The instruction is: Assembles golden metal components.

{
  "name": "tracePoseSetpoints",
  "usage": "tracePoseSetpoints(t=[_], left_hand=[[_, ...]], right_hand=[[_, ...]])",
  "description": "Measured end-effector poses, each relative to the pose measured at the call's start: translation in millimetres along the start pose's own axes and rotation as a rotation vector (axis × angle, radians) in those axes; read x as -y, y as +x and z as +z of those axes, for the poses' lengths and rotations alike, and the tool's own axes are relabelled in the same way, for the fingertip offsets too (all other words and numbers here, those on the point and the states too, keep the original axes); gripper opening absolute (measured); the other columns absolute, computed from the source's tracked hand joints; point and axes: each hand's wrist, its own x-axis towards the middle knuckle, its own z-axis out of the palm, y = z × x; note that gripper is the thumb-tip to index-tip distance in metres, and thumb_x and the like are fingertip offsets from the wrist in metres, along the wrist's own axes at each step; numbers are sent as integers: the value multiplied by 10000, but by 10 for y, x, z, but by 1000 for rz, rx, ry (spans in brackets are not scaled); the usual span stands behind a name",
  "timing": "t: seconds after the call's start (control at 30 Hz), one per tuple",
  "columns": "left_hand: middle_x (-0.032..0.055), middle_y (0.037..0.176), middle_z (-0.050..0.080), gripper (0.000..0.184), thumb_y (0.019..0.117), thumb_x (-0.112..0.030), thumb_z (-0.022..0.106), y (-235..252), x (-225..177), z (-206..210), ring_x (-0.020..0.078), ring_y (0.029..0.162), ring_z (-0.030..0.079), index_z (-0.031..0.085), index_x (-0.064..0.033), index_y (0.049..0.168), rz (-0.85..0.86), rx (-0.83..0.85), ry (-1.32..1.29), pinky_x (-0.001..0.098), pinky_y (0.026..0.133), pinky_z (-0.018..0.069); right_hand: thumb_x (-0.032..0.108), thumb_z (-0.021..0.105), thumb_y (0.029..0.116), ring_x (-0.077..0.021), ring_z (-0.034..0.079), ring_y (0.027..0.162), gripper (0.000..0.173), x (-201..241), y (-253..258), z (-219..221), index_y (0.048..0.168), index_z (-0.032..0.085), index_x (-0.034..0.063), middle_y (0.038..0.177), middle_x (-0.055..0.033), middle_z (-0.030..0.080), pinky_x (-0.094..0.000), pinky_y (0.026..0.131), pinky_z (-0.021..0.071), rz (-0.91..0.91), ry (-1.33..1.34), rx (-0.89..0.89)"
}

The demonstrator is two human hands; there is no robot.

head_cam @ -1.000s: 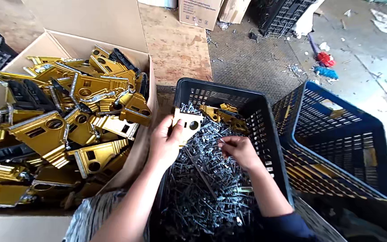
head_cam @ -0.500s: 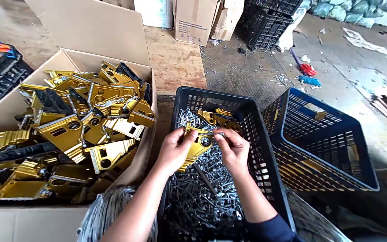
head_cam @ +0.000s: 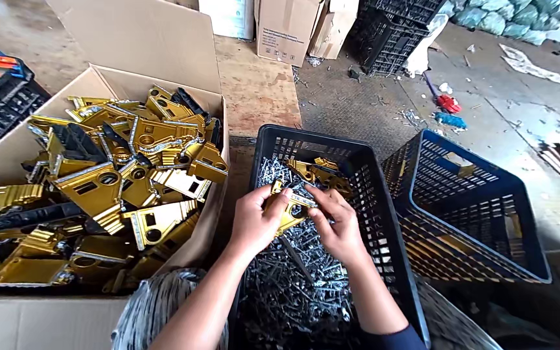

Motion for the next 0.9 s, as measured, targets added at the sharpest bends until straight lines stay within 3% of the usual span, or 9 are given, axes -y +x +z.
tracePoseSetpoints(t=[0.07,0.17,0.23,0.33,0.43,0.53,0.6,0.77,0.9], left_hand=[[-59,712,628,218,1023,-290,605,21,32,-13,16,614,577,704,-133,909,22,33,-38,207,564,483],[-7,837,700,235,1044,-239,541,40,58,-80,74,757,667,719,-94,995,-1,257,-291,261,695,570],[-2,893,728,253,1049,-224,500,11,31,-76,74,817,695,719,-105,1005,-32,420,-508,267,764,598],[-18,949,742,285,1065,-310,502,-47,64,-10,62,880,705,733,-146,1040,-58,573,-704,258,810,600],[-38,959,739,318,1077,-336,480,5,88,-48,42,902,696,732,-143,1064,-13,603,-620,245,829,589],[30,1135,706,296,1038,-245,548,57,98,-61,115,1017,681,660,-79,1255,-32,448,-332,326,900,583],[72,1338,625,589,955,-286,695,76,115,-47,163,1127,666,479,-99,1471,-98,440,-233,362,940,588],[38,1123,732,683,804,-118,783,-4,87,74,114,980,720,508,-88,1428,-221,508,-230,309,868,613],[34,1053,751,581,800,-98,751,0,95,49,112,929,730,583,-73,1356,-201,555,-231,302,827,622]], right_hand=[[196,496,1051,-46,586,847,359,-31,-33,-22,1346,691,130,1132,-40,610,-194,673,518,135,204,54],[384,630,999,-163,566,1280,381,-78,-62,-46,1271,743,142,1557,-69,456,-334,969,569,150,580,116],[547,727,897,-188,497,1389,723,-28,-53,-32,1479,570,148,1618,-48,401,-389,1092,500,115,836,224],[447,862,772,-153,638,1192,1043,76,-49,53,1610,270,258,1449,-33,578,-347,998,548,133,1121,229],[362,917,736,-156,682,1102,1000,114,-57,106,1531,313,320,1334,-9,637,-348,951,581,96,1077,120],[281,943,719,-210,671,1123,969,97,-88,112,1489,357,228,1320,-56,612,-418,940,611,16,623,-34],[352,941,710,-216,642,1164,967,16,-101,156,1465,369,158,1322,-110,585,-421,969,591,-105,189,-88],[662,808,750,-222,622,1194,1033,-11,-118,152,1481,427,38,1309,-116,653,-465,1028,519,-87,30,63],[201,692,952,-125,682,984,265,-46,-124,24,1159,736,42,1057,-39,725,-314,866,593,156,307,81]])
